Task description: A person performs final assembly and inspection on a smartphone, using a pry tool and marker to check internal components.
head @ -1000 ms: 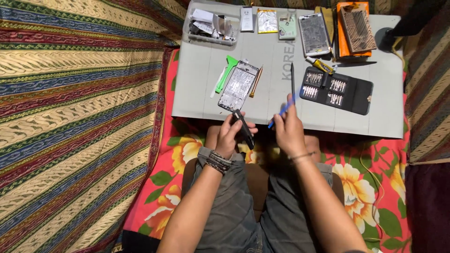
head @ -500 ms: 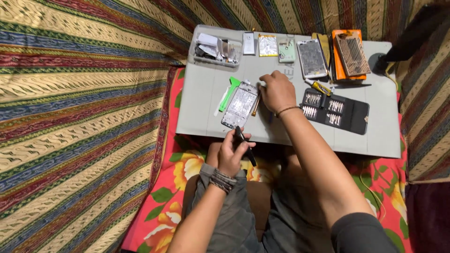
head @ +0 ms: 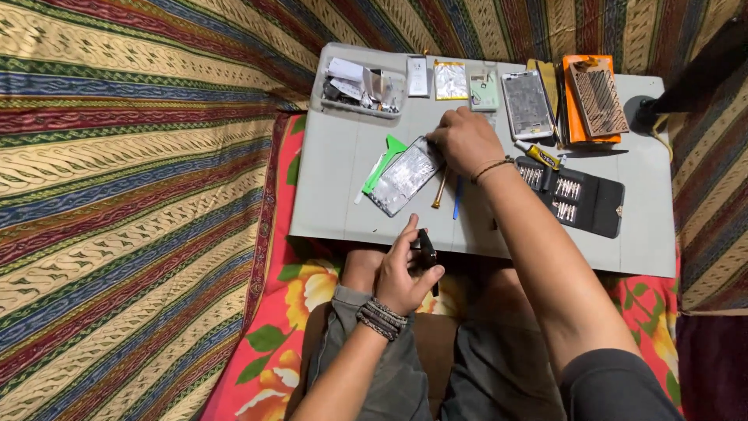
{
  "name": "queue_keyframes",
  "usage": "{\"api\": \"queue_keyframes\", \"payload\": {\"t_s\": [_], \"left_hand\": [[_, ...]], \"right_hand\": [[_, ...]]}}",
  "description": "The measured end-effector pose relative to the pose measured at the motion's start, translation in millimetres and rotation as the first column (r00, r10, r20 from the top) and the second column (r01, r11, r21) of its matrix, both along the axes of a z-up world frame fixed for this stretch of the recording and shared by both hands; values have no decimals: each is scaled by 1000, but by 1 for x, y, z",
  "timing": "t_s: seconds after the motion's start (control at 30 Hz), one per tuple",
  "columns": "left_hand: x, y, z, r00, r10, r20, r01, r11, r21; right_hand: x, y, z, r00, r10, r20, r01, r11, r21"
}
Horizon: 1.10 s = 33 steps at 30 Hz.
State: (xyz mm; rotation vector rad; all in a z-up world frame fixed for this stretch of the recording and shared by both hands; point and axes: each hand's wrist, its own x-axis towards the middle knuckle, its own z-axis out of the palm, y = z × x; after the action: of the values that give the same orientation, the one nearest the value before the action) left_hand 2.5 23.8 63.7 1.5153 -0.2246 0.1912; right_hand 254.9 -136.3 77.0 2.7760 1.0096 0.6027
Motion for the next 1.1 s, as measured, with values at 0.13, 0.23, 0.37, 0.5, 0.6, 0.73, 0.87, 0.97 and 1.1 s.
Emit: {"api": "queue_keyframes", "payload": {"t_s": [0.13, 0.23, 0.37, 0.5, 0.6, 0.73, 0.87, 0.97, 1.1], "left_hand": [[2, -1, -2, 1000, 3, -23, -3, 1000, 7], [2, 0, 0, 999, 9, -31, -9, 1000, 3], [1, 0, 0, 999, 12, -49, -12, 1000, 6], [1, 1, -4, 998, 17, -55, -17, 1000, 0], [1, 1, -3, 998, 20, -56, -21, 1000, -3], [3, 1, -9, 998, 30, -55, -30, 1000, 7], [6, 2, -10, 997, 52, -49, -52, 999, 4], [8, 4, -8, 996, 74, -58, -75, 997, -10], [9, 4, -7, 995, 84, -59, -85, 996, -12]], "right_hand": [[8, -4, -6, 992, -59, -112, 65, 997, 48], [14, -4, -12, 985, -85, -151, 100, 991, 91], [21, -8, -24, 990, -79, -120, 87, 994, 65], [26, -13, -30, 994, -72, -81, 75, 997, 31], [5, 0, -4, 994, -39, -98, 44, 997, 55], [-10, 3, 4, 984, -54, -171, 66, 995, 69], [-17, 0, 8, 974, -57, -219, 76, 994, 79], [-21, -1, 13, 967, -57, -250, 78, 994, 75], [-24, 0, 21, 931, -82, -356, 118, 990, 80]]}}
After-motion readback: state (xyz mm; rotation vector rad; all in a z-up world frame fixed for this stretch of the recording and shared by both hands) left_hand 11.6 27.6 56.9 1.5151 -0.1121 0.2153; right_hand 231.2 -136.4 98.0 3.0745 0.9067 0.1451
